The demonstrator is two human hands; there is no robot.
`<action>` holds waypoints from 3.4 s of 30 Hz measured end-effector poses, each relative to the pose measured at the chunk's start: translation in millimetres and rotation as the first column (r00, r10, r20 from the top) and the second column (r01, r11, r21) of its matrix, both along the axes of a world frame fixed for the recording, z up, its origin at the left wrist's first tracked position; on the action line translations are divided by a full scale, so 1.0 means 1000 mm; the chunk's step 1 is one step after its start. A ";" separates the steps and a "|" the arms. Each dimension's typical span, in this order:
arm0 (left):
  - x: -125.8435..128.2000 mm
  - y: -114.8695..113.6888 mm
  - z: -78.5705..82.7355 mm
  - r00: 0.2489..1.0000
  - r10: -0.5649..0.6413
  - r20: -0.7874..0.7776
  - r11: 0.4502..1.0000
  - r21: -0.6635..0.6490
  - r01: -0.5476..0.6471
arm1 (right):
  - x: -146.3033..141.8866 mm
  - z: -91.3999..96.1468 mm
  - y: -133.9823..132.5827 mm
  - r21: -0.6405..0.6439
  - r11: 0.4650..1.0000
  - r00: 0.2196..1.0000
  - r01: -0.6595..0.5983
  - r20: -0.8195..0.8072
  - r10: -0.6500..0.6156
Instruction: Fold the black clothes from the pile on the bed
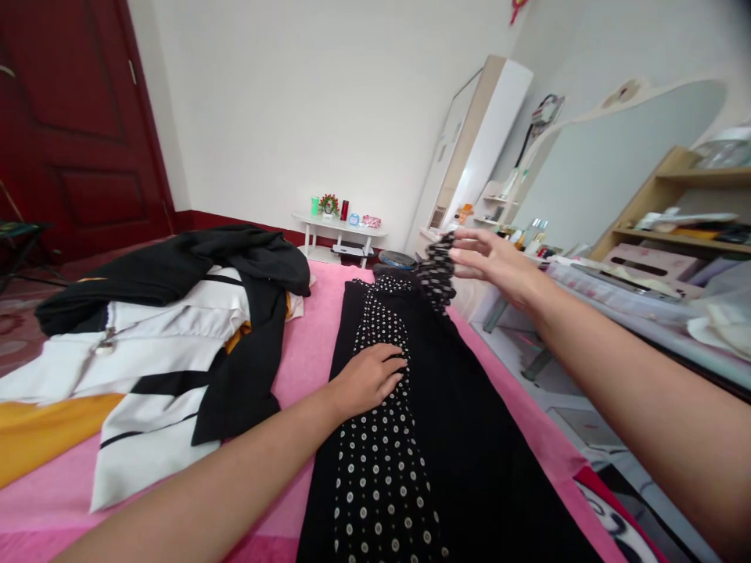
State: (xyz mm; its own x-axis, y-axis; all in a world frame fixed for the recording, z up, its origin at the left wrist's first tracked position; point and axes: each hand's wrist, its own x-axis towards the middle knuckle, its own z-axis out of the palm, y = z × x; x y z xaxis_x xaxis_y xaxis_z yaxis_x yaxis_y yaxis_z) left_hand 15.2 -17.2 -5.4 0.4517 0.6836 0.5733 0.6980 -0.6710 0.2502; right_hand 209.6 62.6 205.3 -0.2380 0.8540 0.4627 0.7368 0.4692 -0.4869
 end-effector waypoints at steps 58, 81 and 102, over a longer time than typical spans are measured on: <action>-0.102 0.100 0.114 0.630 0.733 -0.258 0.673 0.140 -0.726 | 0.014 -0.138 -0.167 -0.755 0.299 0.794 -0.584 -0.456 0.401; 0.000 0.083 -0.012 0.953 0.274 -0.127 0.937 -0.189 -0.295 | -0.069 -0.224 0.174 -0.244 0.967 0.839 0.066 0.539 0.078; -0.023 0.067 -0.012 0.907 0.328 0.266 0.941 -0.173 -0.290 | -0.083 -0.223 0.049 -0.226 0.931 0.897 0.286 0.405 -0.177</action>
